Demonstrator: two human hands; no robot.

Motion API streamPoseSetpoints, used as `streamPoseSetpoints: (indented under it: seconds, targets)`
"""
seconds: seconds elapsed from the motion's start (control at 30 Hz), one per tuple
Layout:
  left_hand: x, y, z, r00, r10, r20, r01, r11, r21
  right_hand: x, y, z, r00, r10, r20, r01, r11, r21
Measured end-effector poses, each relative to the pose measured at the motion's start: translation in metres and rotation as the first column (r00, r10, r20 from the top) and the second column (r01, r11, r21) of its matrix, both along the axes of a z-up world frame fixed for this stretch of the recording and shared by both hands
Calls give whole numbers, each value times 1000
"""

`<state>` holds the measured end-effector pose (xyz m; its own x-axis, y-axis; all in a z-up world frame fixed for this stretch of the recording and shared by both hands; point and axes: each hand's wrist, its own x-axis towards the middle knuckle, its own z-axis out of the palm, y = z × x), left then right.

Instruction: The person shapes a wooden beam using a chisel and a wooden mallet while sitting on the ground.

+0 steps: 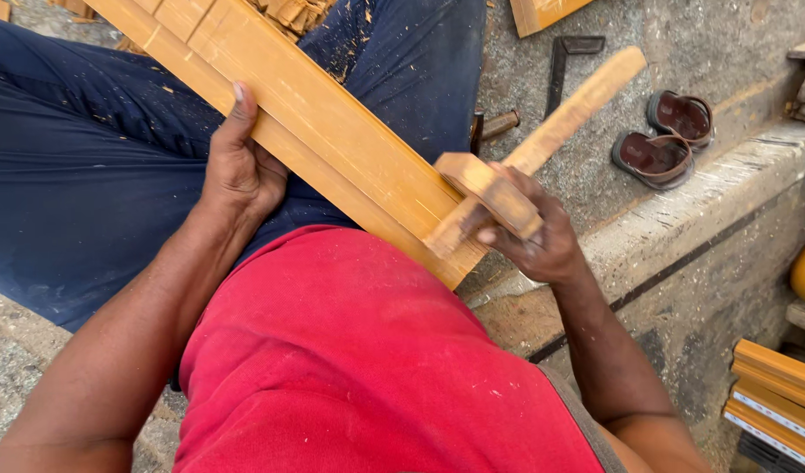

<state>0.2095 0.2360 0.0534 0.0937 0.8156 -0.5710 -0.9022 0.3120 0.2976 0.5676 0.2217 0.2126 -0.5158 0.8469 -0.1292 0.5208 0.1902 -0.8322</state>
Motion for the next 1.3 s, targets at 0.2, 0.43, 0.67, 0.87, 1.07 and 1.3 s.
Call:
streamPoseSetpoints:
  seconds: [0.2, 0.43, 0.67, 0.87, 1.07, 1.3]
  targets:
    - [-4, 3, 3, 992, -121, -29, 121, 993, 11, 19, -1, -18, 971, 23, -236, -39, 997, -62]
    - [-5, 3, -3, 988, -150, -47, 149, 989, -13, -33, 57, 15, 945, -100, -310, 62, 990, -130]
    - [-3, -2, -13, 995, -97, 35, 97, 995, 5, -160, 169, -83, 919, -26, -395, -106, 945, -309]
    - [-1, -2, -22, 995, -102, -14, 103, 994, 44, -234, 190, -129, 951, 223, -214, -257, 955, -145]
    - [-6, 0, -17, 991, -136, -4, 136, 989, 54, -255, 193, -127, 950, 240, -202, -256, 965, -57]
    - [-6, -1, -18, 989, -151, 8, 150, 988, 44, -234, 169, -101, 951, 224, -213, -251, 962, -107]
